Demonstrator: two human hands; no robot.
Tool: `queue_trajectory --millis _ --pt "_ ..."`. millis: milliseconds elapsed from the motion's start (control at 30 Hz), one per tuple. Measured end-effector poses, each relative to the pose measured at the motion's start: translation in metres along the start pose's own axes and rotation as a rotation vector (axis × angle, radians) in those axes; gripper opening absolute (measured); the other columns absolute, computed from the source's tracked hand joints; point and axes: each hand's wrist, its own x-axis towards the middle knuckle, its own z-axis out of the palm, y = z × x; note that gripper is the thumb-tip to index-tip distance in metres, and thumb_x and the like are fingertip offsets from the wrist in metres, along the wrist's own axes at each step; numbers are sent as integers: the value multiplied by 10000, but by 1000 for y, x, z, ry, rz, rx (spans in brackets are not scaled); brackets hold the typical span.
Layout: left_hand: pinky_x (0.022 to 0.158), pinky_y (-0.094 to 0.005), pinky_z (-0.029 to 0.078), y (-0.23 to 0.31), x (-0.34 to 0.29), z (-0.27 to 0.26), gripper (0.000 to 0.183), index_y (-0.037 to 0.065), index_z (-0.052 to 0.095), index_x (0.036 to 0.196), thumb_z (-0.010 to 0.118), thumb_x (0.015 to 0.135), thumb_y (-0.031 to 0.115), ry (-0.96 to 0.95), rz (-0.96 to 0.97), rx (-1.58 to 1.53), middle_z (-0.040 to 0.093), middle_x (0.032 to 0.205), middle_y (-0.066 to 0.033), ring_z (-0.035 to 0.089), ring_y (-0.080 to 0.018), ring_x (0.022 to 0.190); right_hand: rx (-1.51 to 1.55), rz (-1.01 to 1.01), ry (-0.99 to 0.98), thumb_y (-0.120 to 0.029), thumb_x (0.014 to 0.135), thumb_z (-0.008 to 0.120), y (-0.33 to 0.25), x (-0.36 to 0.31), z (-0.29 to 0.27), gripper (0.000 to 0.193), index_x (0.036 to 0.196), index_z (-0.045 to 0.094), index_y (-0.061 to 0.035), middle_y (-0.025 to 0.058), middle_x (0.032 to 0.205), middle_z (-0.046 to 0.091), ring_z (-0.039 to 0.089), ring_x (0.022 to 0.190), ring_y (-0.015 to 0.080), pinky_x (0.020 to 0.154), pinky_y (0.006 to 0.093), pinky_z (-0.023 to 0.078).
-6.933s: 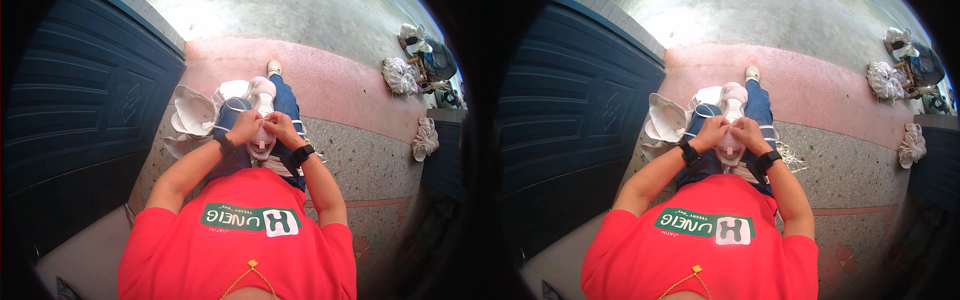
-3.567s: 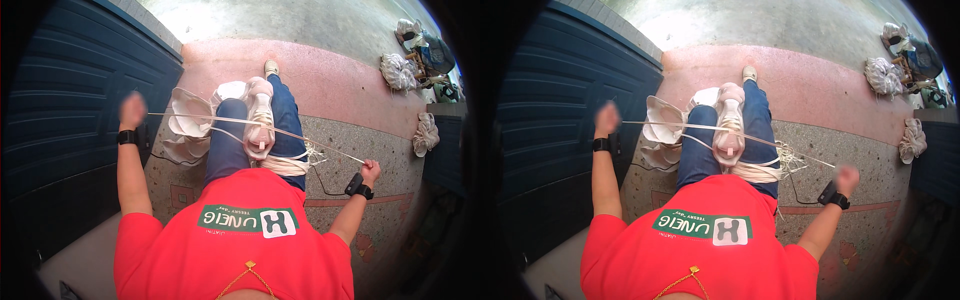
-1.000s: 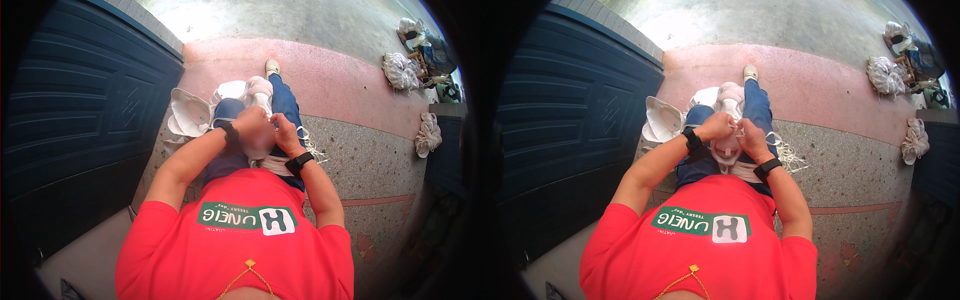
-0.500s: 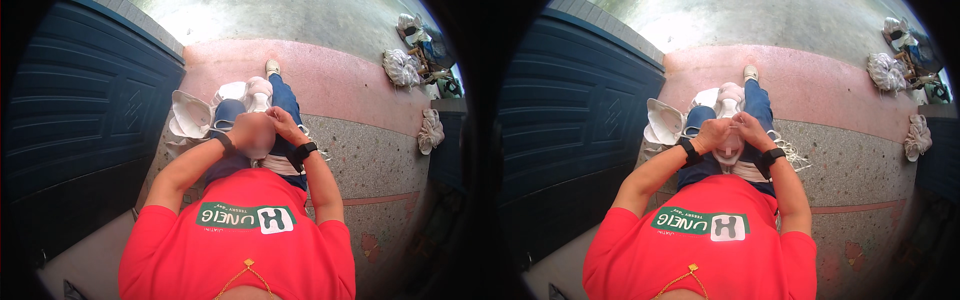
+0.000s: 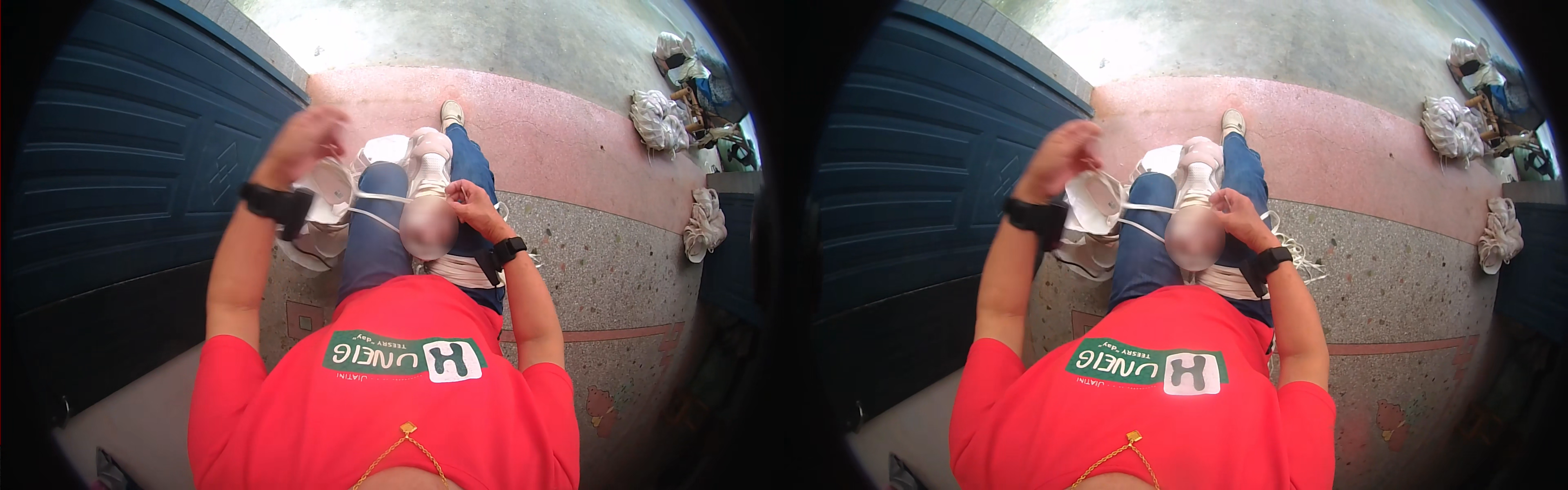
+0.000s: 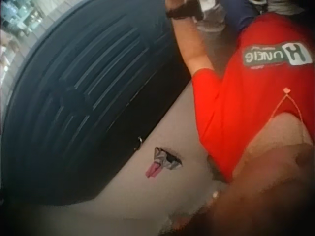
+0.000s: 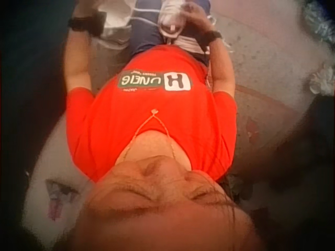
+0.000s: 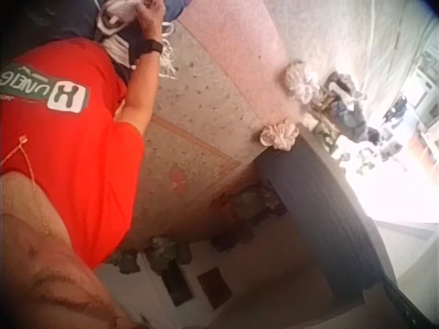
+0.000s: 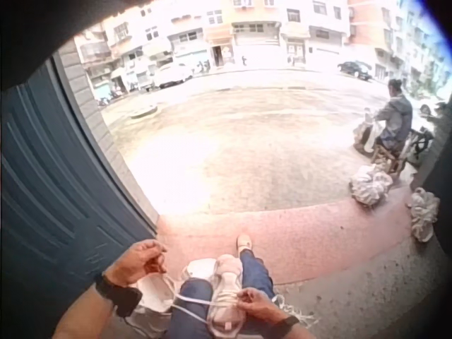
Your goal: Lacing and preparing shoes in a manufacturing environment.
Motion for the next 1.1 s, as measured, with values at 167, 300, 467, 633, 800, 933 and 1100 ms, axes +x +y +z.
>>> queue_trajectory --millis 167,300,467,633,800,933,1100 --pt "525 -212 388 79 -60 -88 216 58 642 1173 599 1048 229 -17 177 -130 407 667 54 423 -48 554 -588 -377 188 -164 911 710 -13 -2 23 277 1118 597 -19 183 889 683 686 786 350 682 412 539" --pt "527 -197 351 81 -89 -105 226 49 656 1212 608 1038 185 118 143 248 460 707 72 399 -19 578 -616 -124 292 -214 948 648 -32 -20 22 266 1104 596 -5 227 935 685 670 829 436 730 479 529" --pt "614 -216 461 -17 -56 -42 217 53 682 1157 616 996 182 28 67 652 609 852 38 549 -45 694 -456 -19 201 -241 1015 497 15 -45 8 314 1092 603 45 322 991 662 633 983 486 851 527 492" --pt "679 -333 502 -152 -32 45 160 30 716 935 645 949 173 -233 227 784 665 812 -50 620 -179 741 -404 -53 175 -172 1002 529 33 -57 22 263 1017 675 45 240 931 685 654 888 387 796 448 516" --pt "871 -441 476 -177 -17 73 112 59 726 772 656 830 124 34 727 1293 671 833 -95 585 -325 944 -419 -40 213 -116 993 577 45 -40 23 205 1071 690 37 103 818 698 648 708 167 679 317 534" --pt "817 -462 459 -178 -13 75 148 62 710 696 630 794 140 106 690 1293 676 837 -120 581 -330 940 -391 -10 258 -120 995 567 40 -28 27 201 1052 693 26 109 813 700 656 701 183 671 321 534" --pt "783 -457 467 -177 -14 80 98 78 691 722 660 798 132 109 638 1327 645 798 -86 572 -318 890 -584 -47 322 -154 976 557 33 -26 30 192 997 681 -9 169 879 705 675 810 329 750 415 533"
